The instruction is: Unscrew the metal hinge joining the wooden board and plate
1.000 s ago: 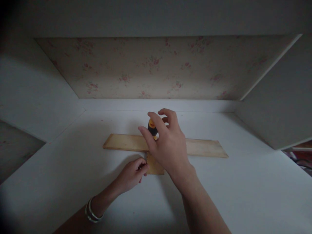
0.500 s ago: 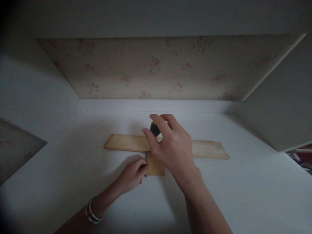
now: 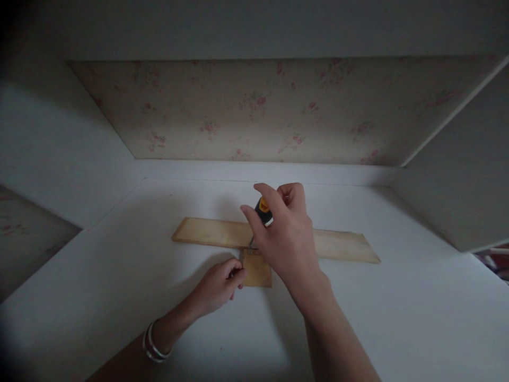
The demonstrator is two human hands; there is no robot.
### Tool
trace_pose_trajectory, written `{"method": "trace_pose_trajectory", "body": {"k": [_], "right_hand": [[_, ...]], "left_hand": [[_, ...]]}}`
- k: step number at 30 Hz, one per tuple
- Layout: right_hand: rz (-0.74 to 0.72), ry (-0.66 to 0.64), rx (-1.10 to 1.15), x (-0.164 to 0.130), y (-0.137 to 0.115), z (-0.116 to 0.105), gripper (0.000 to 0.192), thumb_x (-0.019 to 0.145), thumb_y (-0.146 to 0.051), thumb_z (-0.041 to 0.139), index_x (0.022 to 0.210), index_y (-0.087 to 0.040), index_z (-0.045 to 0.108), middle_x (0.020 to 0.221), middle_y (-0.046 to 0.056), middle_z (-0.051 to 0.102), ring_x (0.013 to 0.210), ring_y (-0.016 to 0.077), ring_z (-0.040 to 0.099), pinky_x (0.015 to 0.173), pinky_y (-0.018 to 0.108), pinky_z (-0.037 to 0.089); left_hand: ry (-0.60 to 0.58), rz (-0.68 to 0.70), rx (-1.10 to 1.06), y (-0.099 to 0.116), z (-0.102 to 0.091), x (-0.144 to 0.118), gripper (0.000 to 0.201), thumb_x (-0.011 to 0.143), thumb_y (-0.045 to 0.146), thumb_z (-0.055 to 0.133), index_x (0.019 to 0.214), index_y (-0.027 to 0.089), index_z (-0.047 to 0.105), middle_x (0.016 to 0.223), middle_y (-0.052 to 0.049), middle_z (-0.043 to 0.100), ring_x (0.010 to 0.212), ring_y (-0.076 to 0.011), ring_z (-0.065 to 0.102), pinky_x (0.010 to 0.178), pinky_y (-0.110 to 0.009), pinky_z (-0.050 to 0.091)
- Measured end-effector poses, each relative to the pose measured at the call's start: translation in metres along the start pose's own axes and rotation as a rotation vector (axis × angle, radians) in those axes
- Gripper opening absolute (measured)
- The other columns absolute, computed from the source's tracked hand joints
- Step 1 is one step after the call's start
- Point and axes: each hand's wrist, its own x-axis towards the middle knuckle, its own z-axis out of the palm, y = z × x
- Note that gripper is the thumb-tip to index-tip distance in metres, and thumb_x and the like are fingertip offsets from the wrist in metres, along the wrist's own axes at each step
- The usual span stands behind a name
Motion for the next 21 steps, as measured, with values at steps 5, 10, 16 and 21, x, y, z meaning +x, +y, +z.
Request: {"method": "trace_pose_trajectory", "body": {"k": [5,10,16,21], "right_hand": [[-0.092,-0.057,0.077,0.0,0.001,-0.0019,0.045,0.087,-0.021,0.055,0.133,-0.024,0.053,0.103,0.007,0.059,0.088,0.0202,0.059,0.082,0.042,0.052],[-0.082,-0.097,0.11,0.0004,0.0012,-0.0023,0.045,0.087,-0.016,0.052,0.131,-0.021,0.048,0.118,0.01,0.06,0.108,0.0237,0.058,0.09,0.044,0.051],[-0.045,-0.097,0.135,-0.0005,0.0008,-0.0005,0.032,0.089,-0.024,0.054,0.121,-0.023,0.053,0.125,0.01,0.057,0.111,0.0236,0.058,0.086,0.041,0.054],[-0.001,-0.162,0.085,-0.0032,0.0024,0.0034,0.039,0.092,-0.036,0.054,0.129,-0.024,0.049,0.114,0.009,0.065,0.091,0.022,0.067,0.075,0.038,0.057]], "left_hand": [[0.009,0.005,-0.016,-0.0017,0.0009,-0.0002,0.028,0.09,0.039,0.043,0.074,0.019,0.054,0.073,-0.001,0.066,0.06,-0.0125,0.057,0.057,-0.024,0.037],[0.01,0.008,-0.003,-0.0013,0.0006,0.0009,0.028,0.091,0.039,0.042,0.075,0.019,0.054,0.072,-0.001,0.066,0.059,-0.0125,0.057,0.057,-0.024,0.036],[0.012,0.01,0.009,0.0006,-0.0004,0.0002,0.028,0.091,0.039,0.042,0.077,0.019,0.055,0.073,-0.001,0.067,0.059,-0.0126,0.057,0.058,-0.024,0.037],[0.012,0.012,0.008,0.0009,-0.0007,-0.0004,0.028,0.091,0.039,0.042,0.076,0.019,0.055,0.074,-0.001,0.067,0.061,-0.0129,0.058,0.058,-0.024,0.037]]}}
